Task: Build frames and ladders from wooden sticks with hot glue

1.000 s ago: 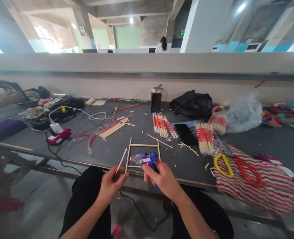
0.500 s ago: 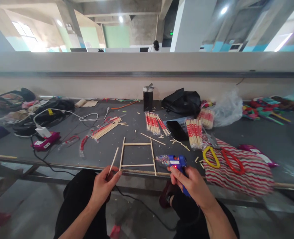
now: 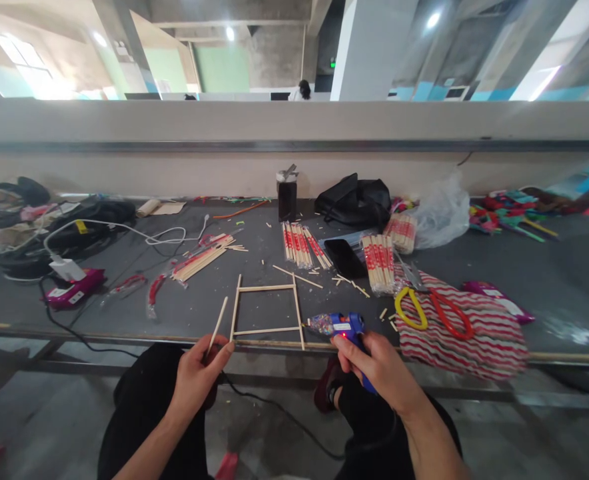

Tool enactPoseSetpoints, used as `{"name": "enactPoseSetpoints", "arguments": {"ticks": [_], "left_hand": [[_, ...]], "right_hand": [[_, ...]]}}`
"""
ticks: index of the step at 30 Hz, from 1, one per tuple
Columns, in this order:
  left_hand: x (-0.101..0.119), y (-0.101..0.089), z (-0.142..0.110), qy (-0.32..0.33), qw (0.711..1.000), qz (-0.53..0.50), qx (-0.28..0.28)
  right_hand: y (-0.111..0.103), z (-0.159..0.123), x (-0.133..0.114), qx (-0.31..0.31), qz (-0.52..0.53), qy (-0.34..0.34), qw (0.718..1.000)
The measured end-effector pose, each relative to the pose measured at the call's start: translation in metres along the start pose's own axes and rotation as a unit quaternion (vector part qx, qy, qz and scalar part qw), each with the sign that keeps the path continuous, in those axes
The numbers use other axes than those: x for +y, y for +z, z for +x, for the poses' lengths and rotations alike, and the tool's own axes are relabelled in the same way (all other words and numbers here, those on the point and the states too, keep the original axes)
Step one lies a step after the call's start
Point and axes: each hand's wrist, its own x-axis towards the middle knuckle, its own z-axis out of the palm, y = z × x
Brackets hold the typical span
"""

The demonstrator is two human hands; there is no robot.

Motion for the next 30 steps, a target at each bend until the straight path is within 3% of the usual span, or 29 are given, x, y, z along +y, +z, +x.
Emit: {"name": "enactPoseSetpoints", "arguments": {"ticks": [30], "left_hand": [[0.0029,-0.0003,-0.0001,-0.004,1.000,-0.005,0.002]], "right_hand": [[0.0013,0.0047,0.0046,-0.004,-0.010,0.000,1.000]]}}
